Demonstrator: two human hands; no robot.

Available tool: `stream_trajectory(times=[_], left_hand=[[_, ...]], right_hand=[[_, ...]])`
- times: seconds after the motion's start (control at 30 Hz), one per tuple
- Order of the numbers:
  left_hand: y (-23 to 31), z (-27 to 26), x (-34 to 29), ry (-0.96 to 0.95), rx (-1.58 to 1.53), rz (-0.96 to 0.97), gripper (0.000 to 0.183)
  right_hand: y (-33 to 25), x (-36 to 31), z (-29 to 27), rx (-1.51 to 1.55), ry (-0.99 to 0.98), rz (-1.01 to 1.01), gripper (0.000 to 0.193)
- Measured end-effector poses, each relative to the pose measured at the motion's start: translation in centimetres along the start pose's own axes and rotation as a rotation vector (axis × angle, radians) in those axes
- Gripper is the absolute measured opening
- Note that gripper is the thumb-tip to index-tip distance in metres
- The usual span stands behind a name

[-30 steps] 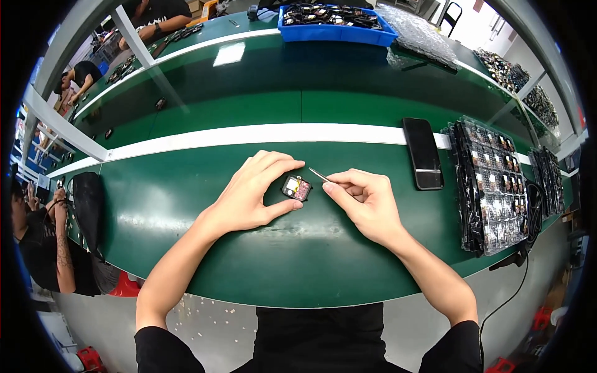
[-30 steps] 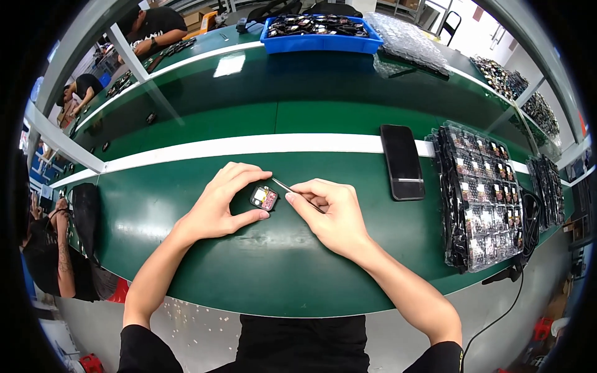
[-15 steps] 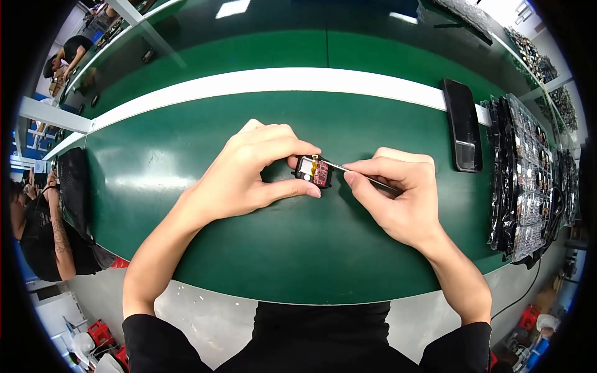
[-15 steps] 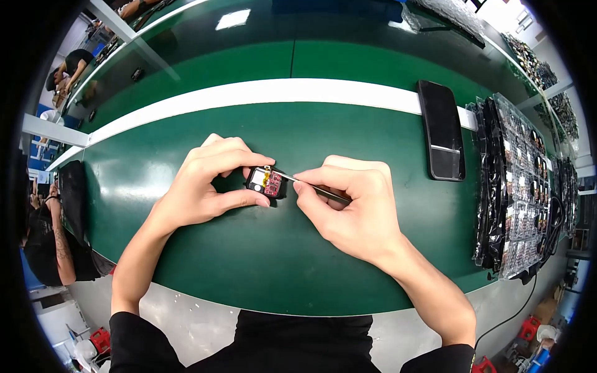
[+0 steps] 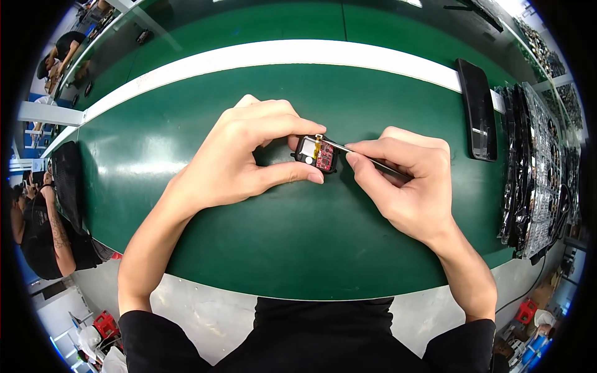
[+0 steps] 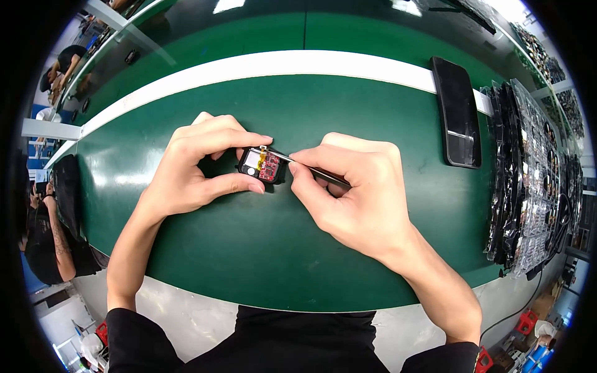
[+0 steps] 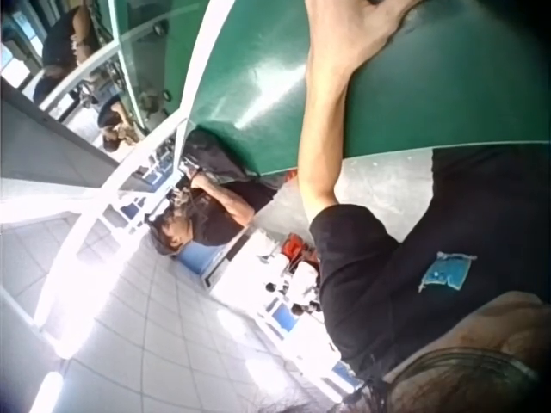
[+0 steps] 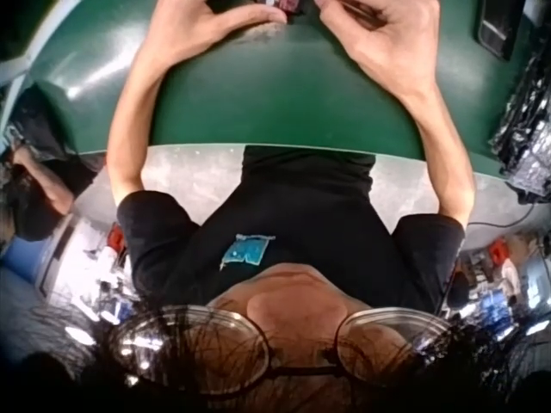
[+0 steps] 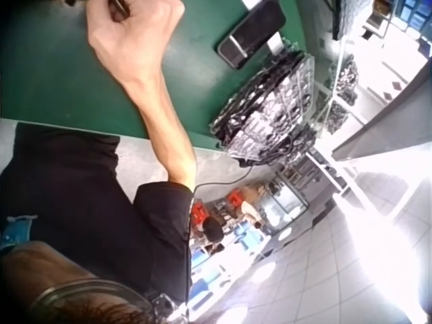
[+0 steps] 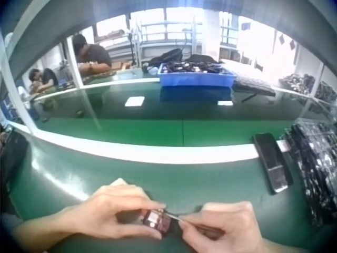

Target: Manually assemble small electronic components into a housing using a fine tool.

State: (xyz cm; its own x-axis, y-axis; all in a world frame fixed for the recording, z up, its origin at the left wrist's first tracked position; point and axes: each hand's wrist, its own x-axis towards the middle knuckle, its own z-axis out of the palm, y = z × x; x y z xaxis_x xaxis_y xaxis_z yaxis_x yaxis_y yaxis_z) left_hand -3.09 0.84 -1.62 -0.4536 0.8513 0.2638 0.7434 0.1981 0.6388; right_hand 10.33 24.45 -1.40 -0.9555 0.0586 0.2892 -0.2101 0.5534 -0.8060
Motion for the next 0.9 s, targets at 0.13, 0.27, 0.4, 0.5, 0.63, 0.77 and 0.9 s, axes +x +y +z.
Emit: stream_trajectory(times=[0.13, 0.27, 0.4, 0.5, 0.63, 0.77, 0.9], left_hand=[[0.2, -0.1, 0.0, 0.003, -0.005, -0.006, 0.059], [0.3, 0.1, 0.2, 0.034, -0.066, -0.060, 0.054], [0.4, -0.1, 0.1, 0.037, -0.051, -0.040, 0.051], [0.5, -0.1, 0.2, 0.044, -0.042, -0.033, 0.051], [0.3, -0.2, 0.2, 0.022, -0.037, -0.032, 0.052], [-0.5, -0.6, 0.1, 0.001, -0.086, -0.017, 0.054], [-0.9, -1.1, 0.0, -0.049, -0.171, -0.014, 0.057]], right_hand=[[0.1, -0.1, 0.1, 0.001, 0.029, -0.034, 0.012], [0.4, -0.5, 0.2, -0.101, 0.082, -0.132, 0.019], [0.3, -0.6, 0.5, -0.137, 0.098, -0.177, 0.023], [0.3, -0.5, 0.6, -0.159, 0.101, -0.208, 0.022], [0.3, -0.4, 0.8, -0.190, 0.111, -0.246, 0.020], [0.4, -0.5, 0.8, -0.083, 0.082, -0.186, 0.016], [0.2, -0.4, 0.1, 0.049, 0.030, -0.080, 0.017]])
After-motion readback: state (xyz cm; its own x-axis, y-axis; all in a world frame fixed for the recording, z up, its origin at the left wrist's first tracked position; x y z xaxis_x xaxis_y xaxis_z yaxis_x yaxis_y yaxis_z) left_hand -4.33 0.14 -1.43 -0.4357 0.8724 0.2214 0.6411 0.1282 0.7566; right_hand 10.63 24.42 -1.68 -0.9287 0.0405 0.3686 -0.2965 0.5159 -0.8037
